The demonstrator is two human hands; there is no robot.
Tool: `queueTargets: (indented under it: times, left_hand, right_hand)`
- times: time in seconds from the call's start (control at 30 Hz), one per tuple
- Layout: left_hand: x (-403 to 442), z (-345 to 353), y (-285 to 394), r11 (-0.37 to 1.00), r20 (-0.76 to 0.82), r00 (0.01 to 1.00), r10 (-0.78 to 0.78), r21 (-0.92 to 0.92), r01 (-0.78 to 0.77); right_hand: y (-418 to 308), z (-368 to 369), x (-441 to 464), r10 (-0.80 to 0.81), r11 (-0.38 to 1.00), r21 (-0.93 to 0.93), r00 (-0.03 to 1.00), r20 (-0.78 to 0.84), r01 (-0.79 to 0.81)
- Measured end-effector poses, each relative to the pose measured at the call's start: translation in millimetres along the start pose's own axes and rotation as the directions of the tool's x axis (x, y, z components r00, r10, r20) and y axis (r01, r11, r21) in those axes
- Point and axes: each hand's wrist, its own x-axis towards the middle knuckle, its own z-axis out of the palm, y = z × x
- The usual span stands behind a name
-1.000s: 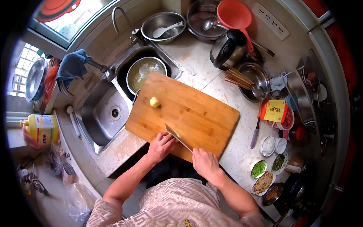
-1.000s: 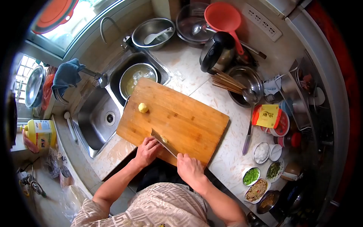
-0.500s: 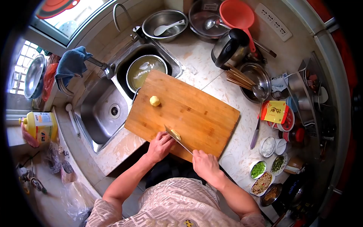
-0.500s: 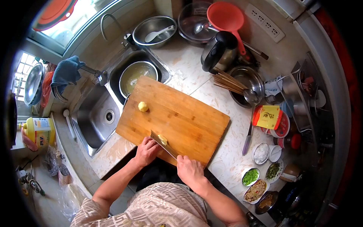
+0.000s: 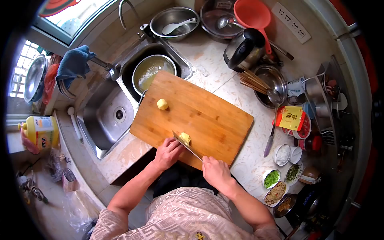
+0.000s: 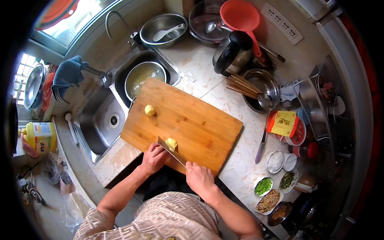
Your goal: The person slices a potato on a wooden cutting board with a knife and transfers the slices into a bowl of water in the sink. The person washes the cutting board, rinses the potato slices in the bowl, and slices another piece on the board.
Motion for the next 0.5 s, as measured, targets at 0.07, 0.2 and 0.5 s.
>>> queueTargets:
  times: [0.07, 0.2, 0.5]
  left_hand:
    - [3.4, 1.6, 0.2, 1.000, -0.026, 1.000, -0.009, -0.016, 0.008]
    - [4.5, 3.8, 1.3, 0.999, -0.049, 0.998, -0.030, -0.027, 0.029]
    - [-8.4, 6.7, -5.3, 0.997, -0.067, 0.997, -0.026, -0.076, 0.021]
  right_hand:
    - [4.4, 12.3, 12.4, 0.009, 1.000, -0.021, 1.000, 0.001, -0.009]
    - [4.9, 20.0, 24.4, 0.022, 0.999, -0.035, 1.000, 0.001, -0.022]
    - [30.4, 7.9, 18.4, 0.001, 0.988, 0.152, 0.996, -0.094, 0.013]
